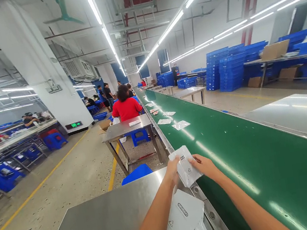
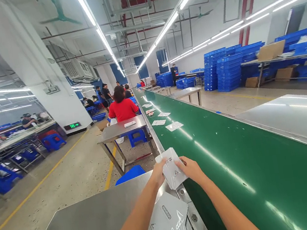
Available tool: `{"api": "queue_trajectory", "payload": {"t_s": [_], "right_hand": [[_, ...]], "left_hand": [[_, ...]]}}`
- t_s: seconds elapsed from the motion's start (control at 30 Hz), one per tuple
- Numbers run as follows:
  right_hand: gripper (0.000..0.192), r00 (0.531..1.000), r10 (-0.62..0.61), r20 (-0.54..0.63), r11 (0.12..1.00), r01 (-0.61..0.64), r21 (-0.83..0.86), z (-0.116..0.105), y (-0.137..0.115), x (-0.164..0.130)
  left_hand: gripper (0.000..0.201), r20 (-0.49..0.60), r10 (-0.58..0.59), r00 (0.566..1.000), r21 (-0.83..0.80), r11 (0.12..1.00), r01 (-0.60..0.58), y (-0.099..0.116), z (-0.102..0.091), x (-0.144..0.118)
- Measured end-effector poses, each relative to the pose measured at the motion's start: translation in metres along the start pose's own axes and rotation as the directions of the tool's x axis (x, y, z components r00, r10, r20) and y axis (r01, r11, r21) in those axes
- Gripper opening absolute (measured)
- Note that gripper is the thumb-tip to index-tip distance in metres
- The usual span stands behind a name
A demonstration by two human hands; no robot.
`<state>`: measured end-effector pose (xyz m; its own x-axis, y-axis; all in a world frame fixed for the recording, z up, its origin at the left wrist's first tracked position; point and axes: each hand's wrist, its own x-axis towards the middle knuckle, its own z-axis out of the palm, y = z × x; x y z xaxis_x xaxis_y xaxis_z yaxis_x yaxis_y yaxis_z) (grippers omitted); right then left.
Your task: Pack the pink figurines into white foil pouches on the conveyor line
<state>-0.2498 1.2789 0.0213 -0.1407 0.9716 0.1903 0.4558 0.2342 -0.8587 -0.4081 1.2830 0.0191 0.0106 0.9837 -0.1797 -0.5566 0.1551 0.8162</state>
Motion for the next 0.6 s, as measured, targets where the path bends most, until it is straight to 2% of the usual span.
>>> {"api": "queue_trajectory", "payload": {"t_s": [0.07, 0.13, 0.3, 0.4, 0.6], "right_hand": [[0.042, 0.997, -0.002, 0.079, 0.997, -0.003, 0.071, -0.002, 0.004, 0.001], [0.044, 0.994, 0.011, 0.107, 0.988, -0.027, 0.15, 0.0, 0.005, -0.001], [0.042, 0.997, 0.043, 0.063, 0.96, -0.058, 0.275, 0.015, 0.004, -0.009], [0.042, 0.998, 0.031, 0.047, 0.953, -0.044, 0.3, 0.025, 0.001, -0.01], [0.045, 0.998, -0.036, 0.048, 0.966, 0.022, 0.257, 0.04, -0.005, -0.014]], "left_hand": [[0.024, 0.036, -0.011, 0.999, -0.024, 1.0, 0.012, 0.008, 0.0, -0.001], [0.028, 0.074, -0.02, 0.997, -0.049, 0.999, 0.023, 0.013, -0.002, -0.003], [0.038, 0.187, -0.016, 0.982, -0.087, 0.996, 0.033, 0.015, -0.012, -0.012], [0.038, 0.166, -0.026, 0.986, -0.072, 0.997, 0.038, 0.013, -0.019, -0.015], [0.031, 0.044, -0.047, 0.998, -0.074, 0.996, 0.05, 0.014, -0.031, -0.016]]}}
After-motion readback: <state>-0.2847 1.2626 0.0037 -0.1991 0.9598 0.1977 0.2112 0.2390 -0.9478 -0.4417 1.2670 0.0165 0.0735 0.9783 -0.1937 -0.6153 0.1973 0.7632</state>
